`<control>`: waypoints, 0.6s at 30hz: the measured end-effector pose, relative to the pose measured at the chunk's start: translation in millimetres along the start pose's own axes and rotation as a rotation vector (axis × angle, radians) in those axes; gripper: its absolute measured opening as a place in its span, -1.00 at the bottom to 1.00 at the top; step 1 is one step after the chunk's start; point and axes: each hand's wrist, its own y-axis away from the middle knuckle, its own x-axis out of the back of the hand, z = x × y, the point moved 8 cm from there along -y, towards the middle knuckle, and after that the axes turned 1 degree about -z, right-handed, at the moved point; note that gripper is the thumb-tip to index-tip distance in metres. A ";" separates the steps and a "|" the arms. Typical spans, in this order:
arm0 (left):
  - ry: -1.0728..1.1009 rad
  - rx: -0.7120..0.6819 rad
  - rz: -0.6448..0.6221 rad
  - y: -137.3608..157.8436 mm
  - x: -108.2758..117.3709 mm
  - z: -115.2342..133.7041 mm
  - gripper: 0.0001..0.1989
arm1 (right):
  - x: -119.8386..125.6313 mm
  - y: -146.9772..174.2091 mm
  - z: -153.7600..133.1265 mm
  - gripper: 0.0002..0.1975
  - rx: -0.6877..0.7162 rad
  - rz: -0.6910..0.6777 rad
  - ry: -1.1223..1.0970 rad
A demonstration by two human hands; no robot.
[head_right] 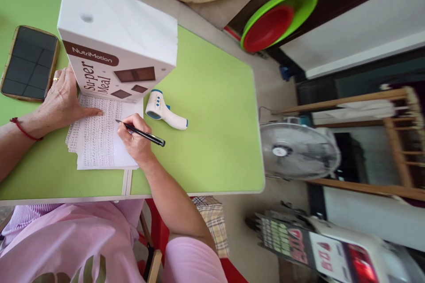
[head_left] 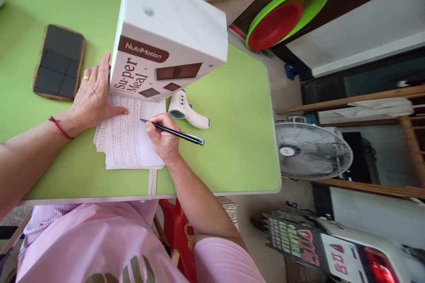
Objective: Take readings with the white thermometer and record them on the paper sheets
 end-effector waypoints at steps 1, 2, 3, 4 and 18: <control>0.002 -0.004 0.004 0.2 0.4 0.0 0.24 | -0.3 0.3 0.7 -0.80 -0.003 -0.004 -0.006; 0.004 -0.007 0.008 0.3 0.5 -0.1 0.24 | -0.3 0.5 1.2 -0.80 -0.005 -0.002 -0.010; 0.007 -0.009 0.010 0.3 0.4 -0.5 0.26 | 0.3 0.8 1.6 -0.79 -0.007 0.007 -0.011; 0.010 -0.010 0.010 0.3 0.0 -0.8 0.27 | 1.4 1.1 1.9 -0.79 -0.010 0.023 -0.007; 0.008 0.000 0.002 -0.9 -0.9 -0.6 0.27 | 5.3 0.2 -7.4 -0.84 0.079 0.080 -0.012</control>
